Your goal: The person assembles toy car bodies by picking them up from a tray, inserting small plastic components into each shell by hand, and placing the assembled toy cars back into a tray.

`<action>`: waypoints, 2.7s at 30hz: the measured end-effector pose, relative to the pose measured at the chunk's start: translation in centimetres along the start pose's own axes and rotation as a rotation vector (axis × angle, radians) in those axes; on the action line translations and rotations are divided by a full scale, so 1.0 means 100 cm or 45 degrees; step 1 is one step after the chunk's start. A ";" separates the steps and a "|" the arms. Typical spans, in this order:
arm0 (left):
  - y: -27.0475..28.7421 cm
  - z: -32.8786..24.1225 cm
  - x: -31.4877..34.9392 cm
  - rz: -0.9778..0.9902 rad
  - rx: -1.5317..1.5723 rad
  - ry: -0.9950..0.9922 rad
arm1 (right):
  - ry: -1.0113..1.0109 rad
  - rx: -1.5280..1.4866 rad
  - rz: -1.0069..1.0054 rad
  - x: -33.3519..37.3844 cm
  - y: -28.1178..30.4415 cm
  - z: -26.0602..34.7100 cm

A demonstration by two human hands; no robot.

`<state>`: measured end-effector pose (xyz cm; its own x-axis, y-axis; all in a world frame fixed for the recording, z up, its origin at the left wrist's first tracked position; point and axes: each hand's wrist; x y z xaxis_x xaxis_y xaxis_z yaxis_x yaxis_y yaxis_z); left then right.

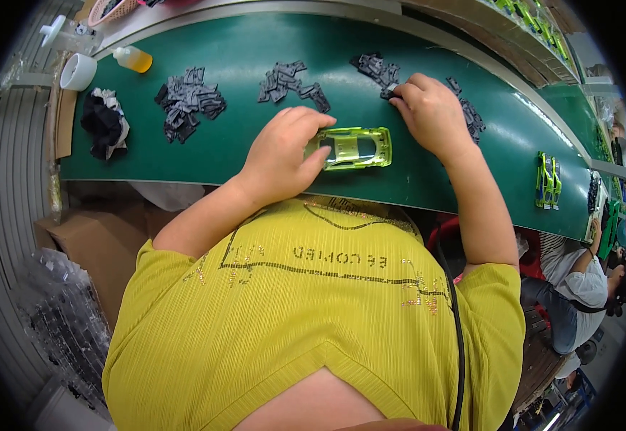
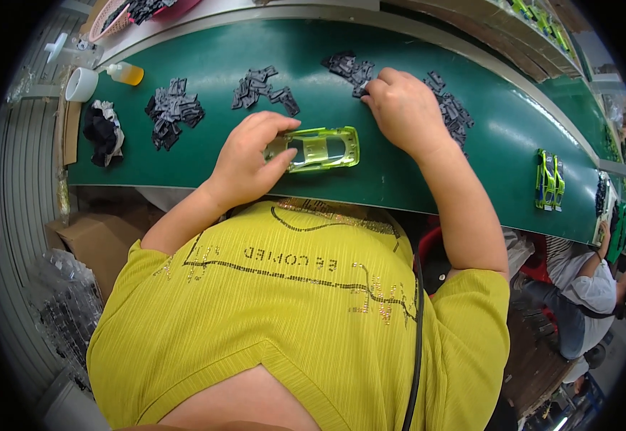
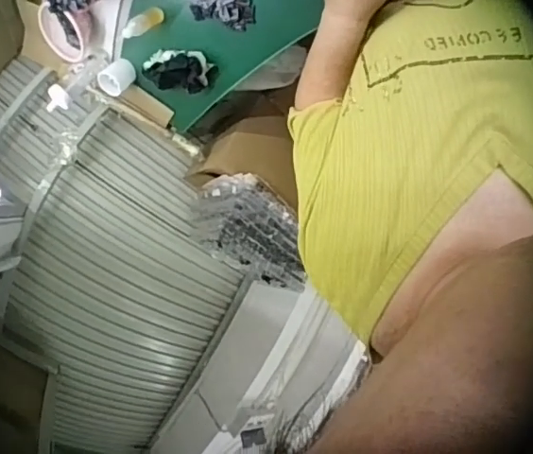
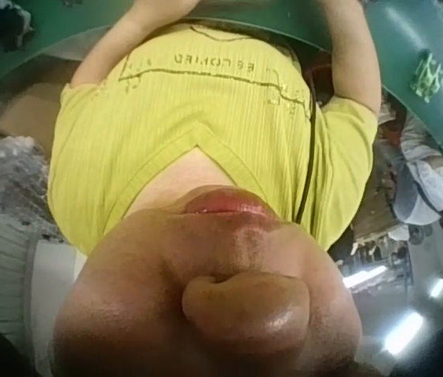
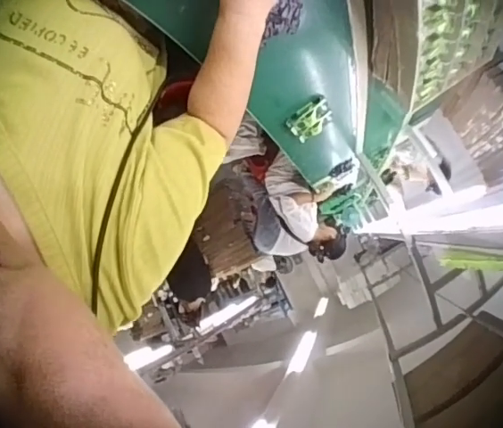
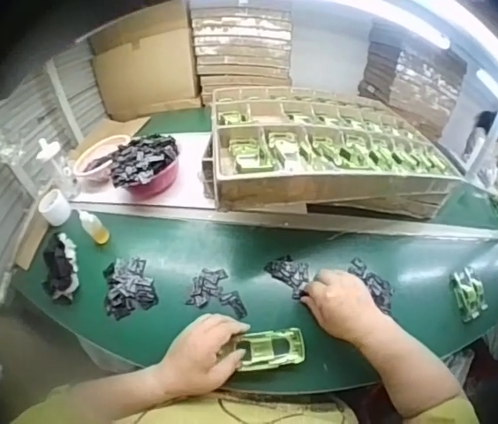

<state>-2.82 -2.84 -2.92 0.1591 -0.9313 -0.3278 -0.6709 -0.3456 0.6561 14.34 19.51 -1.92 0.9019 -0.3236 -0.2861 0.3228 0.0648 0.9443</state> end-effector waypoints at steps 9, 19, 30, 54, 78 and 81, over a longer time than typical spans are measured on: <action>-0.006 0.007 -0.008 -0.005 0.121 0.074 | -0.327 -0.362 -0.314 0.011 0.006 0.003; -0.008 0.006 -0.012 0.071 0.278 0.292 | -0.142 -0.764 -0.039 0.028 0.012 0.078; -0.010 -0.001 -0.010 -0.004 0.541 0.225 | -0.241 -0.913 0.048 0.022 0.009 0.086; -0.003 0.007 -0.014 0.127 0.313 0.358 | -0.049 -0.405 -0.162 0.021 -0.006 0.086; -0.007 0.013 -0.031 0.140 0.097 0.114 | 0.203 -0.144 0.064 0.011 -0.002 0.065; -0.005 0.015 -0.035 0.149 0.024 -0.011 | 0.257 -0.036 0.139 0.009 -0.004 0.066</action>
<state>-4.13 0.77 -3.18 0.0727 -0.9642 -0.2552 -0.6978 -0.2320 0.6777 13.09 12.94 -1.44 0.9701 -0.1183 -0.2117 0.2253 0.1165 0.9673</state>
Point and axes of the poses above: each hand's wrist, its own x-axis away from the middle knuckle, its own y-axis out of the back of the hand, z = x × y, and after that the axes turned 2 degrees about -y, right-handed
